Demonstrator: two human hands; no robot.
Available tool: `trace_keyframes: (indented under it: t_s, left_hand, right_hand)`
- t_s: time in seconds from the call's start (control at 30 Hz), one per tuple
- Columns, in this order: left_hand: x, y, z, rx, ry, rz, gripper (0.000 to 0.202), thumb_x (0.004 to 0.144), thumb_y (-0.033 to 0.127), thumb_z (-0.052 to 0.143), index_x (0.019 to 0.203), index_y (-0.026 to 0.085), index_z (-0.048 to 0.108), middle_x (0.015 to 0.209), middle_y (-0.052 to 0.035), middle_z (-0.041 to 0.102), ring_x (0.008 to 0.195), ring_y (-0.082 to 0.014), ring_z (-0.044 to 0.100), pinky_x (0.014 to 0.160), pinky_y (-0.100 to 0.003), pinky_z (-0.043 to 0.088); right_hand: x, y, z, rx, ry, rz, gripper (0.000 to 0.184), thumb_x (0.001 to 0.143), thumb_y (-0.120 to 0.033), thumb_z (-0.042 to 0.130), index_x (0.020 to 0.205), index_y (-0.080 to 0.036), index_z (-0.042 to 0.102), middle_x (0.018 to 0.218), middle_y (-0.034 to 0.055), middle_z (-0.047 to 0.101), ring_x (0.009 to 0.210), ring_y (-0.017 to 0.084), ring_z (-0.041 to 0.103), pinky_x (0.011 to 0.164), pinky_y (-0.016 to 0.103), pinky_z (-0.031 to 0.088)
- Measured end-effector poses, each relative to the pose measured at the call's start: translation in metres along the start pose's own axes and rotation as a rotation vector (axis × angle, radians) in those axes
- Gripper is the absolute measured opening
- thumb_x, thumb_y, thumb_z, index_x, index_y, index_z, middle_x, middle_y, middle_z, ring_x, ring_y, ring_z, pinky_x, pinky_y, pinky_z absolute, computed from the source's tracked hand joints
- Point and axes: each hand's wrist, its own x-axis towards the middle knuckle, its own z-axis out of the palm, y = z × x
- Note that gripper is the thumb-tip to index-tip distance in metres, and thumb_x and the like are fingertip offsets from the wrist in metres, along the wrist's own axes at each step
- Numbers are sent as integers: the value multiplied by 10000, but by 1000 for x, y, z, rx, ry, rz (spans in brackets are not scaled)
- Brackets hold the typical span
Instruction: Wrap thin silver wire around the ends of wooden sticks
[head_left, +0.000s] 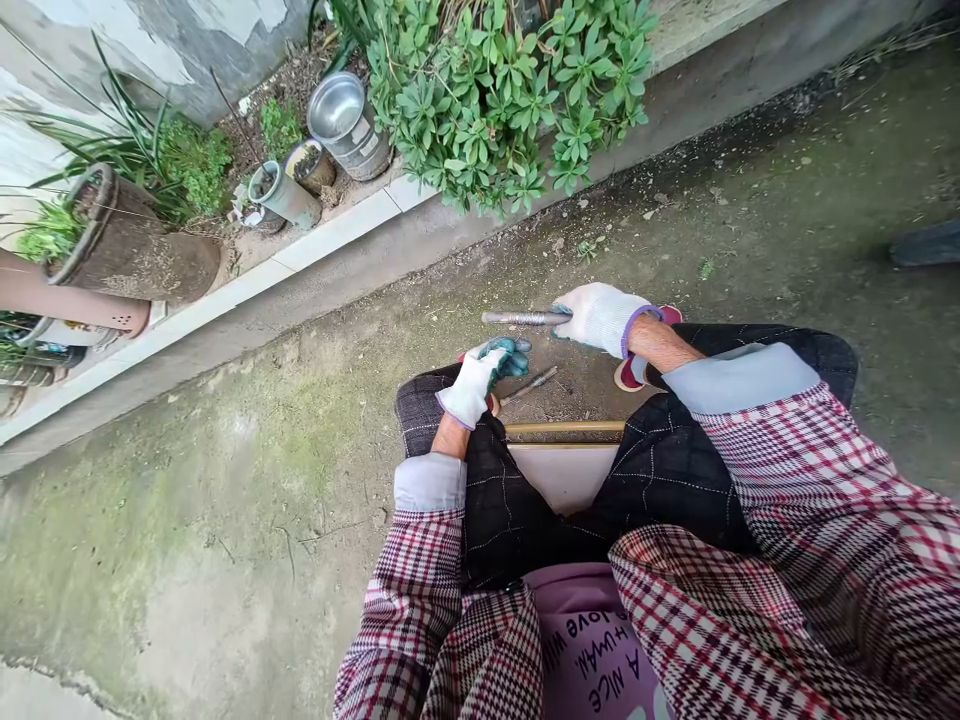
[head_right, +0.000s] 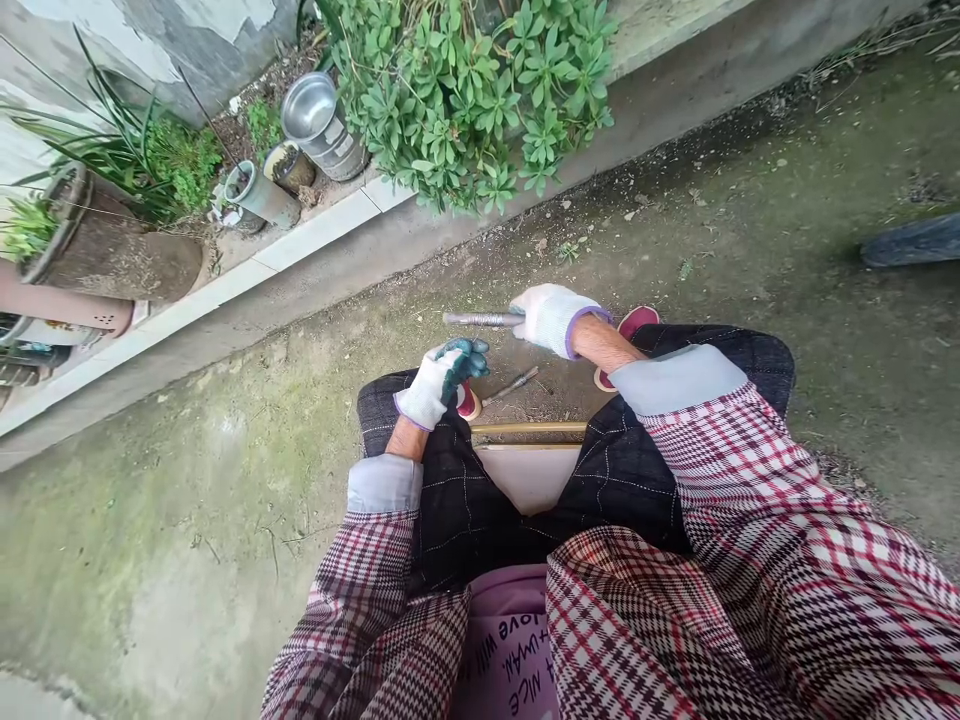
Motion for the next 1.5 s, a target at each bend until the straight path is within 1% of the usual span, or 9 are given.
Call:
trace_keyframes:
  t_s: [0.07,0.27,0.5,0.73,0.87,0.97,1.07,1.27,1.5]
  left_hand:
    - [-2,1,0,-13,-10,-33,380,683,483,869,843,158,753,831,-90,776,677,-178,680,702,-326,593]
    - [-8,8,6,-23,23,-64,259,668,292,845,838,132,735,848,-69,754,684,-136,656,736,-301,594]
    - [-9,10,4,-92,13,-67,392,742,519,838,847,171,693,815,-44,713,690,-133,638,736,-299,579]
    - [-9,12,7,-86,-19,-97,411,703,489,873,875,151,715,666,24,577,586,-102,523,693,-295,578]
    - [-10,11,8,-93,-23,-89,402,795,547,815,881,165,724,636,25,537,579,-110,500,692,-298,566]
    - [-13,10,8,-62,-67,-71,427,856,592,753,895,167,743,643,16,522,581,-114,481,706,-313,559]
    - [-14,9,9,-67,-115,-51,433,820,595,790,873,169,737,623,34,469,558,-100,419,680,-296,546]
    - [-7,5,9,-87,-137,-58,441,761,611,829,838,193,710,539,69,356,498,-91,316,585,-271,484]
    - [-6,6,12,-46,-77,-47,361,741,518,816,799,187,683,498,100,289,471,-74,259,548,-247,422]
  right_hand:
    - [0,1,1,5,17,-14,312,910,-400,643,1102,-186,763,1101,120,797,944,272,721,713,329,451]
    - [-1,0,2,52,61,-39,303,897,-417,634,1073,-208,766,947,73,790,818,226,693,647,311,401]
    - [-3,0,1,90,106,-64,286,912,-414,625,1054,-207,763,908,73,765,779,214,658,646,312,380]
    - [-4,-1,1,142,131,-76,263,922,-428,631,1041,-230,758,815,37,731,731,194,633,623,299,364]
    - [-5,-3,-1,168,148,-61,265,920,-430,644,1050,-232,762,821,35,736,730,193,630,611,297,357]
    - [-8,-5,-2,171,173,-68,270,925,-437,641,1060,-237,762,855,42,752,753,200,637,616,299,365]
    - [-11,-7,-4,158,182,-81,258,928,-422,647,1060,-234,763,895,50,767,774,208,647,635,304,383]
    - [-11,-9,-5,159,194,-75,235,935,-412,655,1044,-232,760,890,44,769,790,208,656,649,301,399]
    - [-12,-8,-5,164,186,-85,277,945,-427,633,1067,-213,760,886,55,758,755,202,645,635,310,373]
